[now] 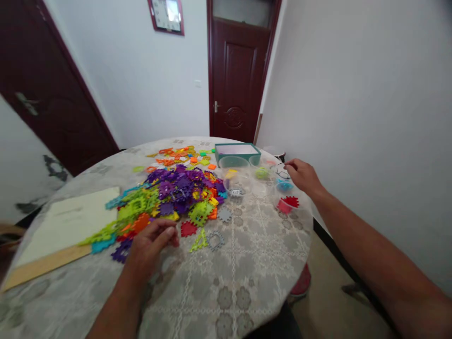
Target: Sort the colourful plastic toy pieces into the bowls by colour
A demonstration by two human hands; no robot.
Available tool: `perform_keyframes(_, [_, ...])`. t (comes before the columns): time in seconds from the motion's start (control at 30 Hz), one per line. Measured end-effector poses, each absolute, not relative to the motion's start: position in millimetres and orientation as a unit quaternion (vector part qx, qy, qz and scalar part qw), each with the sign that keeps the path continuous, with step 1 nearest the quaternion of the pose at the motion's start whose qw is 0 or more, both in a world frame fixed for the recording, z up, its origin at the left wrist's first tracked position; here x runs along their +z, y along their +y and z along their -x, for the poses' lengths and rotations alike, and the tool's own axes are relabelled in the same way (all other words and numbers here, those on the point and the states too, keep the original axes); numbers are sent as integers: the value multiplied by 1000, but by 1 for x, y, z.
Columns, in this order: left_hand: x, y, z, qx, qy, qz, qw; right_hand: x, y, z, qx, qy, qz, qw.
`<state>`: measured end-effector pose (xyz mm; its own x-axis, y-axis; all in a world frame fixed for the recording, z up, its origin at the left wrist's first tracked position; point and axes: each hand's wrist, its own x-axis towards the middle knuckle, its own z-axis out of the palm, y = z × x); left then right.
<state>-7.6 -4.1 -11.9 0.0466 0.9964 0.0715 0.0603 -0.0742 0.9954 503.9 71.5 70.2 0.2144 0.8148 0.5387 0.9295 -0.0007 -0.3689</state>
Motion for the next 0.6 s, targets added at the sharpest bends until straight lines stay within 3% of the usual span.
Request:
perform_keyframes(0.1, [-7,-9,6,585,461,-505,436,62,39,-442,4,-737,599,313])
perform_keyframes(0.2, [5,-12,10,659,521,-459,290,41,6,-374,131,-840,483,208])
perform_keyframes(0.3, [20,-15,29,677,590,-418,140,13,-16,-318,160,-882,416,153])
perform_keyframes(0.47, [26,-22,86,517,705,-485,-12,-14,-19,-273,160,-904,383,100])
perform_keyframes(0.6, [13,-28,117,312,769,-558,-9,-12,-6,-265,178,-906,377,70])
